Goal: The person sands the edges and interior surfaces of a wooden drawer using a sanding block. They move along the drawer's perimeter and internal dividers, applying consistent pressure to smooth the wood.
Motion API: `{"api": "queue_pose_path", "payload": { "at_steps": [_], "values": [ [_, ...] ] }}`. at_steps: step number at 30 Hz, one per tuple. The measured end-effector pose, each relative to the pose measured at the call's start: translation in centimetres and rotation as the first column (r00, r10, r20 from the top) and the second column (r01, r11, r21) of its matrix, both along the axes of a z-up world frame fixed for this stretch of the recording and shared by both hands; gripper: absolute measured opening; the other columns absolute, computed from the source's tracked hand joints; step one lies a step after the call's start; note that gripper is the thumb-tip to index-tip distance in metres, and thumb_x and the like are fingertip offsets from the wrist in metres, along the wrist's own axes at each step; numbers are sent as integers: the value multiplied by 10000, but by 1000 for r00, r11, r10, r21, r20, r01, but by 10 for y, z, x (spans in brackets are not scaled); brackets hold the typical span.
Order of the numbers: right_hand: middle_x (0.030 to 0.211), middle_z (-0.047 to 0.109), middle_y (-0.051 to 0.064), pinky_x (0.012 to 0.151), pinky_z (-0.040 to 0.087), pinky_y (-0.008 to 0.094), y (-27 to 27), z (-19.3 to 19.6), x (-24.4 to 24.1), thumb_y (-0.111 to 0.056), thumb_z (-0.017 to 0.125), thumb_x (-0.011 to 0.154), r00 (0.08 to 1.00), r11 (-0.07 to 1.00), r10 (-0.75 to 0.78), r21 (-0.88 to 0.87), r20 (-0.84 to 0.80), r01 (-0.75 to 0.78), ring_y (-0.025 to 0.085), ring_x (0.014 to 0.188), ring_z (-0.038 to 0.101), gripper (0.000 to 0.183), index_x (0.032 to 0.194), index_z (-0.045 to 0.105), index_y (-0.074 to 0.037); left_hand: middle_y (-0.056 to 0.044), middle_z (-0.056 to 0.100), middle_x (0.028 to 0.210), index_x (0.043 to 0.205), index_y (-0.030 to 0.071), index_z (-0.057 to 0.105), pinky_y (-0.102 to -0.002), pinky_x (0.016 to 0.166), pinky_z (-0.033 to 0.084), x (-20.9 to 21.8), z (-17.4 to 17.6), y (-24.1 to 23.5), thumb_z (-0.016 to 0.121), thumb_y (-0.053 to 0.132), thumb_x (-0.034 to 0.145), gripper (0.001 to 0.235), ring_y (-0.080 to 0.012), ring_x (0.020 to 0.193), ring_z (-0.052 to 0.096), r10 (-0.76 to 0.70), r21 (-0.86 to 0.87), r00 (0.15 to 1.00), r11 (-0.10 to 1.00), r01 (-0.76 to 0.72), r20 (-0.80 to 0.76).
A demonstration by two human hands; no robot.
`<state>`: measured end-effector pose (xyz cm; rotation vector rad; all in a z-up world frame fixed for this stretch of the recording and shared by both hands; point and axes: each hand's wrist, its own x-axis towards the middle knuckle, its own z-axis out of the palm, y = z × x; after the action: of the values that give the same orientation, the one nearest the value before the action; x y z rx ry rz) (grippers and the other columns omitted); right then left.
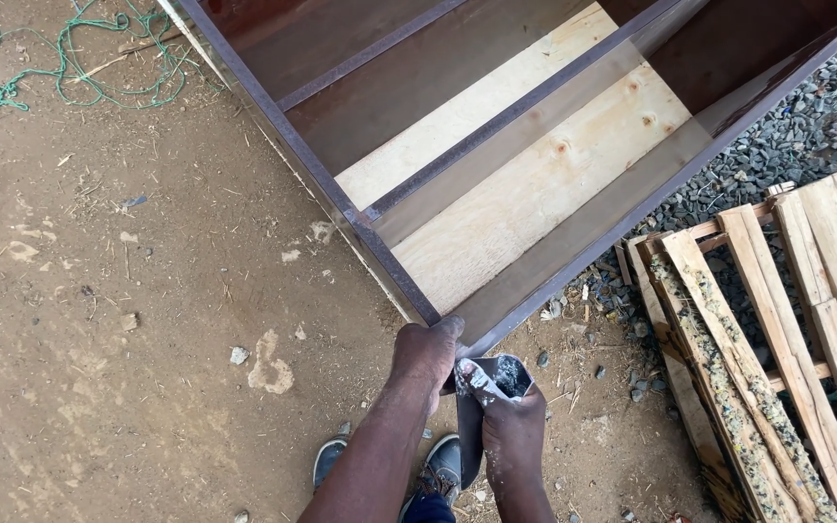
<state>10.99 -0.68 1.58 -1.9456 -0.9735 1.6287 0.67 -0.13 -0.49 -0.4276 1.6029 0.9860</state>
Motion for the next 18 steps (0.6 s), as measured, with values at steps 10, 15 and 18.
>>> {"api": "queue_pose_path", "payload": {
  "at_steps": [10,15,18],
  "values": [
    [891,710,132,598,522,316,33,-7,1,-161,838,828,946,989,77,-148,314,-32,219,712,628,383,1155,688,-29,-129,654,736,870,3,619,-337,483,391,0,2,0,625,219,913,220,-183,558,527,0,19,999,1000,-1,51],
    [1062,710,137,773,558,328,39,-8,9,-127,838,803,966,993,-48,-90,254,73,240,894,650,541,1278,607,-13,-185,737,1188,1226,-30,621,-436,819,605,-3,13,-2,618,269,990,381,-308,991,723,-25,-35,996,999,28,90],
    [882,639,203,595,521,342,32,-6,7,184,608,854,982,971,131,-218,137,-99,266,722,600,251,1075,616,67,-139,684,895,1051,15,645,-416,574,543,-1,2,-4,665,279,873,319,-231,744,634,13,-49,999,999,-11,38]
  ]
}}
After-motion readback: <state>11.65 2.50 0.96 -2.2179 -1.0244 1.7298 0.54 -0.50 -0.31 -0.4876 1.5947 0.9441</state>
